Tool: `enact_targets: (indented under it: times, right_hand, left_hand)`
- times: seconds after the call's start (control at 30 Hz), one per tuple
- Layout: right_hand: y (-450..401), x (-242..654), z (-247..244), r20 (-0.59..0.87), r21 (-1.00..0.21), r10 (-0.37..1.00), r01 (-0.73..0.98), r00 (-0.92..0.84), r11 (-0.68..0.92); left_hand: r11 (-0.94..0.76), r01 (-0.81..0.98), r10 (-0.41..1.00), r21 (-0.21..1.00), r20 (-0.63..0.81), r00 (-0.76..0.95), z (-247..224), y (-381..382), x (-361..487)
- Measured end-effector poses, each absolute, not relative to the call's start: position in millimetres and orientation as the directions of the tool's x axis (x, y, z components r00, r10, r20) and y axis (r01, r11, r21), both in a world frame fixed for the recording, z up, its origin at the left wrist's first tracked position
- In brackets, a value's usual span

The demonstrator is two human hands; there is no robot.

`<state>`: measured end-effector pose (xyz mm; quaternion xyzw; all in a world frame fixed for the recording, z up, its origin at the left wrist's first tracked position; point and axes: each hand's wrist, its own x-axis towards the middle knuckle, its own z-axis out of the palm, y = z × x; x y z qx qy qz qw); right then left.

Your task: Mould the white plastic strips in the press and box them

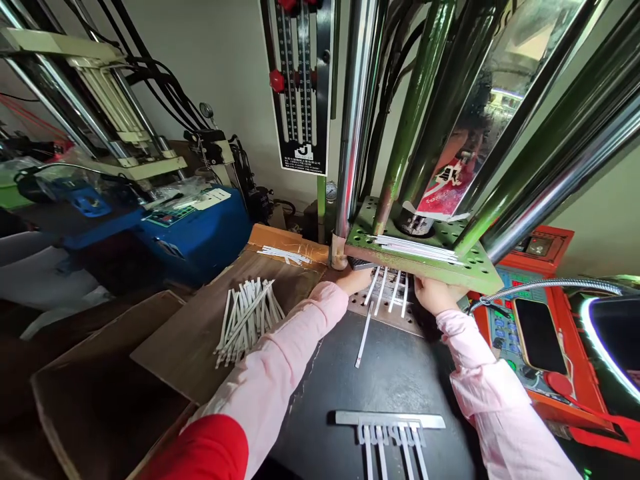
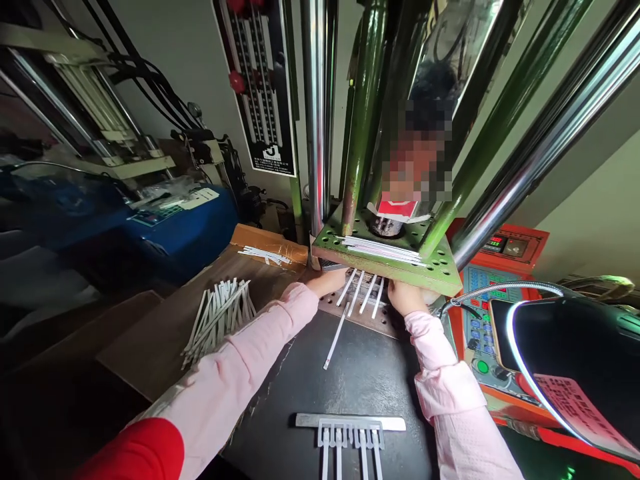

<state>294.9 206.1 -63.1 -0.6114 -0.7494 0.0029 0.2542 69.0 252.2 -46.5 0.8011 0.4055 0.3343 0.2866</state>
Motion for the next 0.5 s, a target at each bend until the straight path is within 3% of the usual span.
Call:
enact_targets:
  times: [0.1,0.2,0.5]
  right_hand:
    - [196,288,-66,0.338,-0.297,0.908,0.888,-0.246,0.351]
    - [191,289,-64,0.319,-0.284,0.903,0.880,-0.286,0.380]
    - [201,291,-64,0.323,-0.256,0.920,0.915,-0.223,0.311]
  left_hand:
    - [-0.653,0.482,0.715,0.584,0.265,0.647,-45,236,65]
    - [-0.732,0.497,0.640,0.465,0.222,0.735,-43,227,64]
    - [-0.721,0.527,0.659,0.449,0.209,0.723,-44,238,74]
